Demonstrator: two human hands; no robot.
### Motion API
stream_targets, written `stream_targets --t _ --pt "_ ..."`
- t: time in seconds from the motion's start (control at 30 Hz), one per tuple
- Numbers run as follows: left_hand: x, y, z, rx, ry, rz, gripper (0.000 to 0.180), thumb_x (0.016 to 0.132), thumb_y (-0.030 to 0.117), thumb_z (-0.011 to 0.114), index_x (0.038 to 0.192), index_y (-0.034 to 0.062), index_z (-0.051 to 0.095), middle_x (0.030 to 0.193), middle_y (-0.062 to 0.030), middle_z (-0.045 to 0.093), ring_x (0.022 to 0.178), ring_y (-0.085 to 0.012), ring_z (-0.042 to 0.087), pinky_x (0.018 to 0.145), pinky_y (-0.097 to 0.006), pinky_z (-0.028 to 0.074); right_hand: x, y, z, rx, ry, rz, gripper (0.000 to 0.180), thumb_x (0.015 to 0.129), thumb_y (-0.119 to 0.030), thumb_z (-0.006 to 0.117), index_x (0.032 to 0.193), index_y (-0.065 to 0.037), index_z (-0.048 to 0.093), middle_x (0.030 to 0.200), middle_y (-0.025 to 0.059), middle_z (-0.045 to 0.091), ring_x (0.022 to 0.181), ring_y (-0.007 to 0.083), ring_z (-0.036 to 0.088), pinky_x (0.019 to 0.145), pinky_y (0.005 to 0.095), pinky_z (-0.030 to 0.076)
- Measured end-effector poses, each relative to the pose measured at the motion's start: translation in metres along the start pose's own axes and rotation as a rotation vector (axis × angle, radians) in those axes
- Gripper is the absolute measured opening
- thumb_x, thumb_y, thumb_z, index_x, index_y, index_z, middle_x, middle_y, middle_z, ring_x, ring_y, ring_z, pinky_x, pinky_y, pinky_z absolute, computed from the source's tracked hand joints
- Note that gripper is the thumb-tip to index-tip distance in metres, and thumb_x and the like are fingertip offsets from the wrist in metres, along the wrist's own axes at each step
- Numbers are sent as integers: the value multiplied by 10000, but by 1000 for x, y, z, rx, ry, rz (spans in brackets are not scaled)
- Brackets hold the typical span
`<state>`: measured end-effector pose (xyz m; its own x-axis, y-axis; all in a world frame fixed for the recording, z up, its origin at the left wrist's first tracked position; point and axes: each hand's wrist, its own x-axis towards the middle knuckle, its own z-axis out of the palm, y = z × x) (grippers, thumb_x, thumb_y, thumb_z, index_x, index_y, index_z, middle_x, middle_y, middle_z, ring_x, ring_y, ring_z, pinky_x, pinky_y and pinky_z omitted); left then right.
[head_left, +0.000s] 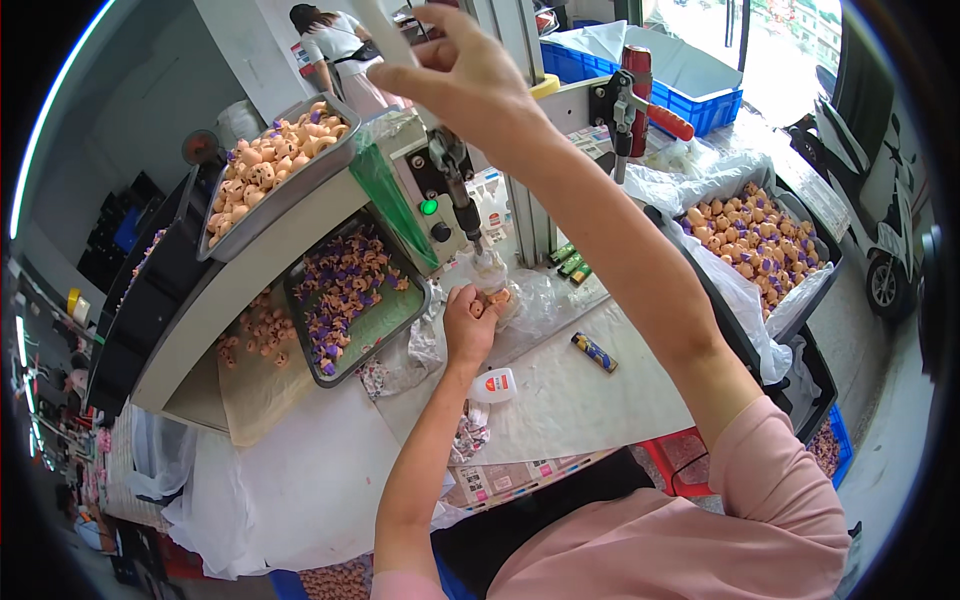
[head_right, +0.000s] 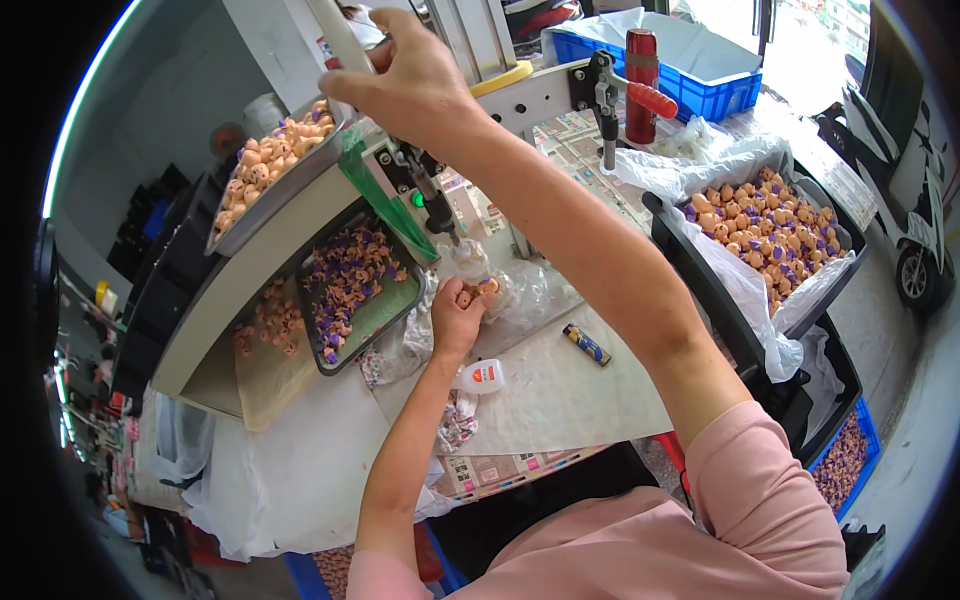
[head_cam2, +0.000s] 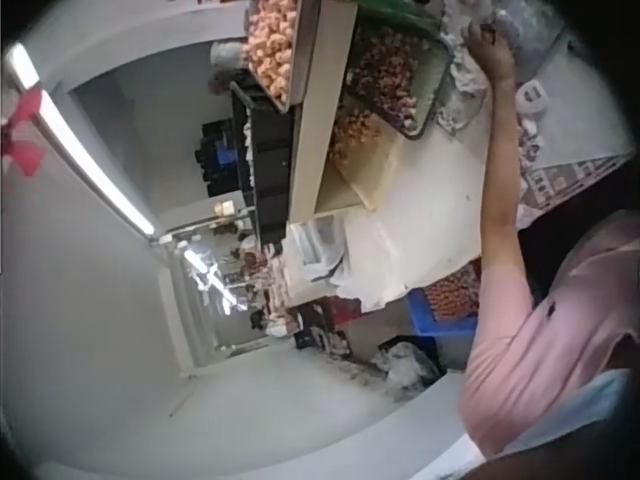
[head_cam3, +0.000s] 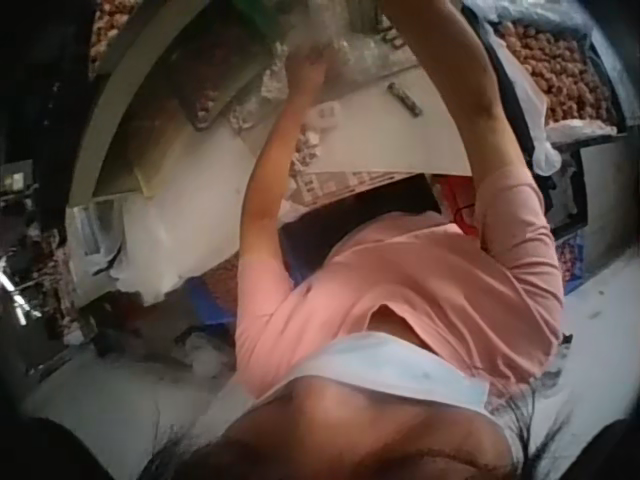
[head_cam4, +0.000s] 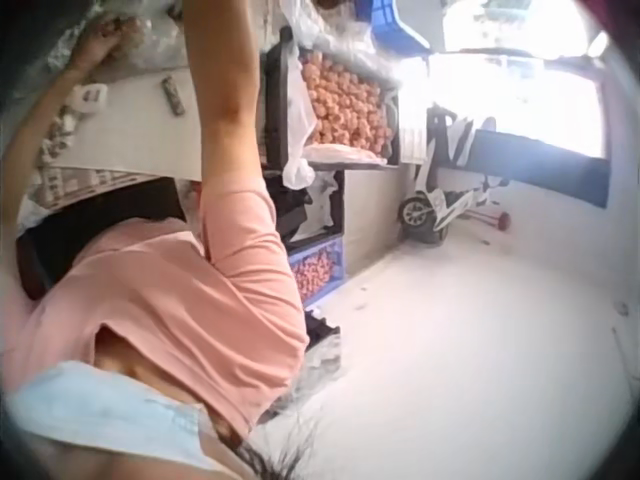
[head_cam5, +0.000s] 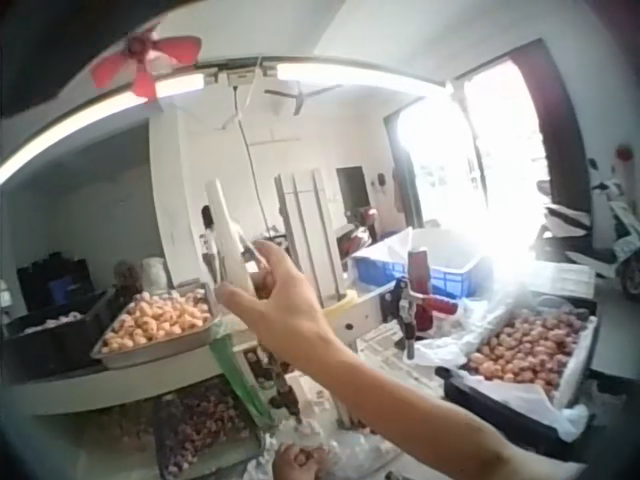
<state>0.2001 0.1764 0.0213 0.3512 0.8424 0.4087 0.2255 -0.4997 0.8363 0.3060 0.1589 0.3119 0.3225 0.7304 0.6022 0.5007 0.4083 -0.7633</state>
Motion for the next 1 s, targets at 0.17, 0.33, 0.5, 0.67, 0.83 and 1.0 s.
stream_targets --t 0.17,0.33,0.5,0.67,0.83,1.0 --pt "-5 -14 0 -142 -24 -164 312 703 43 751 886 -3 502 791 -28 465 683 -132 446 629 -286 408 -73 -3 -50 219 -317 -539 294 854 -227 671 1033 4 635 888 109 657 859 177 623 734 268 485" --pt "-29 14 -44 -813 -108 -599 286 817 25 623 1060 34 472 892 -43 504 726 -96 512 556 -244 448 -131 41 -40 56 -159 -700 305 744 -93 745 1031 -47 654 1016 110 667 931 274 624 844 348 464" --pt "-67 46 -98 -1105 -110 -794 221 904 -11 480 1116 32 528 1147 -92 573 844 -97 598 512 -214 425 -199 80 -29 -155 -177 -190 388 818 -157 678 1171 -22 592 1202 158 598 1125 321 548 954 388 419" --pt "-109 57 -121 -1264 -161 -763 364 944 45 477 1308 57 477 1248 -97 565 987 -136 632 589 -240 506 -262 131 21 -336 -414 -53 386 783 -104 687 1144 -15 579 1118 181 587 1078 355 528 903 431 437" --pt "-145 49 -125 -1403 -122 -717 371 977 139 497 1346 108 464 1128 -51 597 851 -113 588 525 -192 445 -278 140 39 -401 -494 3 416 762 -122 702 1142 -16 570 1060 169 555 987 357 536 823 428 451" --pt "-169 40 -130 -1447 -67 -749 310 959 133 537 1269 113 525 1084 -51 598 838 -100 558 513 -176 407 -276 121 28 -213 -483 171 349 751 -72 720 1070 -26 587 1012 146 545 940 299 562 801 387 466"
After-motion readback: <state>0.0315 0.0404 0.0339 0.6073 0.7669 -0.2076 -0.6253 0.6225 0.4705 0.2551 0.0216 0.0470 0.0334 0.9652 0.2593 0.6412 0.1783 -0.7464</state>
